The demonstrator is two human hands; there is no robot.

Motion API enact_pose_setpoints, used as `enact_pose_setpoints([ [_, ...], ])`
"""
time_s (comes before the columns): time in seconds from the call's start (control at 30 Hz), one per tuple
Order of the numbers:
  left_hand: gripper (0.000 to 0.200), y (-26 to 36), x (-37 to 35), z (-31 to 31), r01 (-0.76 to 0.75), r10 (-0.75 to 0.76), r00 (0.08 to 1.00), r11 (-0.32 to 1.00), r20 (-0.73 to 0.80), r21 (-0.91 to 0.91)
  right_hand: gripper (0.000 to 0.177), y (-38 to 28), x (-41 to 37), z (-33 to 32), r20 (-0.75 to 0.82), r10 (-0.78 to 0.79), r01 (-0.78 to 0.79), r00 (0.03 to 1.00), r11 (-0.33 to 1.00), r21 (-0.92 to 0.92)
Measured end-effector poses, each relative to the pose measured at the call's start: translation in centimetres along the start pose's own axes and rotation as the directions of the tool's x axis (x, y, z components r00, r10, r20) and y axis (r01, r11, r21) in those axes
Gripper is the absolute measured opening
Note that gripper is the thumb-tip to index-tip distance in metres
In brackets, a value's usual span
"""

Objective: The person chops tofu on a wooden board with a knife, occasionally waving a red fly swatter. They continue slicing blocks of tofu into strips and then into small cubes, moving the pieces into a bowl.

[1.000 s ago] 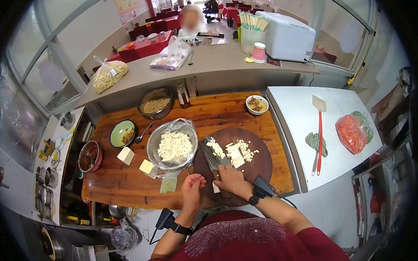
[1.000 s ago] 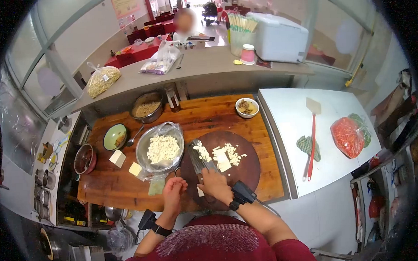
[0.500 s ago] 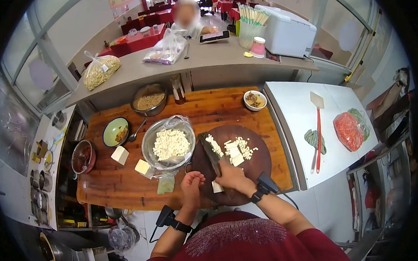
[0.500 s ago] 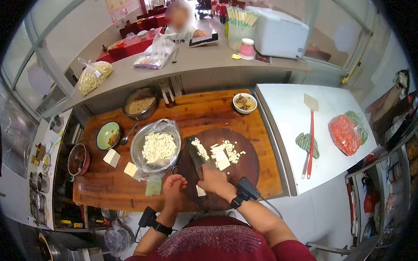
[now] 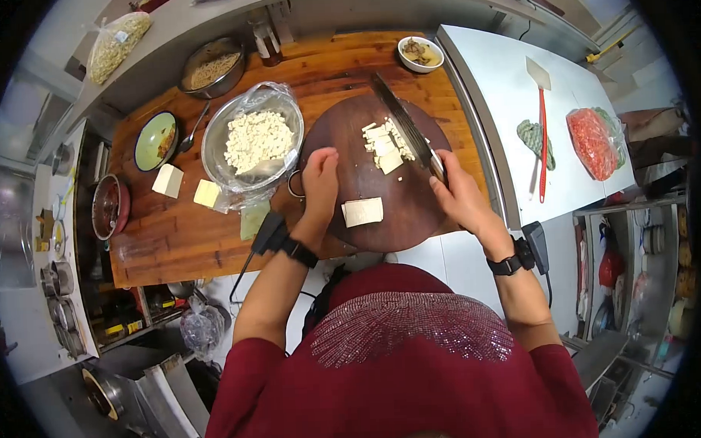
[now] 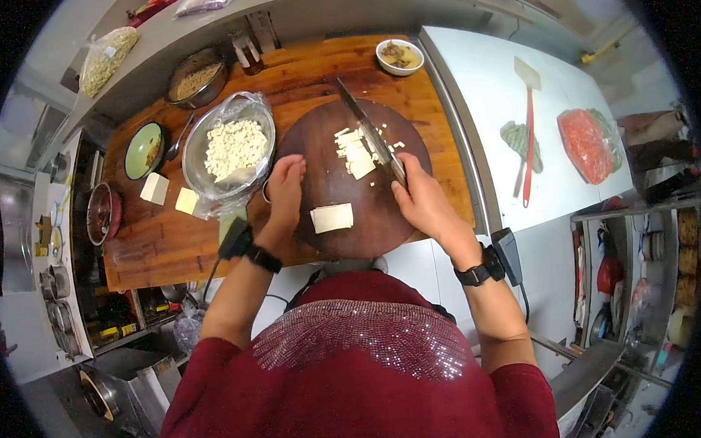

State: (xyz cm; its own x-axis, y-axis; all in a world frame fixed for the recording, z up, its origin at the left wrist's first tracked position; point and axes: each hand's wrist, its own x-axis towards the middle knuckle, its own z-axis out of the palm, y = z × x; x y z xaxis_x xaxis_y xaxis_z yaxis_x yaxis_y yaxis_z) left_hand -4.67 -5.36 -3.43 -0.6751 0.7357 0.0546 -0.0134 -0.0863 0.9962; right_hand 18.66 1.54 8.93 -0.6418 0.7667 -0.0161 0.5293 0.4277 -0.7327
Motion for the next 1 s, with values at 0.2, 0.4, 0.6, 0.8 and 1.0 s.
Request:
enact_pose_setpoints([
  [0.2,0.018,-3.4,5.1,4.7,-0.332,0.291,0.943,0.82,0.16,0.466,0.034,1.3,-0.5,1.9,0.031,0.083,-0.078,0.996,0.986,-0.149],
  [0.4,0.018,-4.4,5.4,7.4,-0.353,0.291,0.934,0.684,0.205,0.638,0.034,1.0,-0.2,2.4,0.077,0.157,-0.138,0.985,0.967,-0.212],
  [0.6,0.017,-4.2,5.0,7.9,-0.443,0.327,0.894,0.547,0.306,0.711,0.033,0.5,1.5,1.5,0.163,0.244,-0.191,0.956,0.939,-0.285],
  [0.8,0.015,-3.9,4.8,7.9,-0.445,0.329,0.893,0.543,0.307,0.713,0.035,1.7,2.6,2.8,0.215,0.292,-0.211,0.932,0.919,-0.334],
  [1.0,0.016,-3.6,4.5,7.8,-0.45,0.345,0.89,0.555,0.298,0.7,0.032,3.6,1.8,4.5,0.058,0.169,-0.144,0.984,0.943,-0.301],
])
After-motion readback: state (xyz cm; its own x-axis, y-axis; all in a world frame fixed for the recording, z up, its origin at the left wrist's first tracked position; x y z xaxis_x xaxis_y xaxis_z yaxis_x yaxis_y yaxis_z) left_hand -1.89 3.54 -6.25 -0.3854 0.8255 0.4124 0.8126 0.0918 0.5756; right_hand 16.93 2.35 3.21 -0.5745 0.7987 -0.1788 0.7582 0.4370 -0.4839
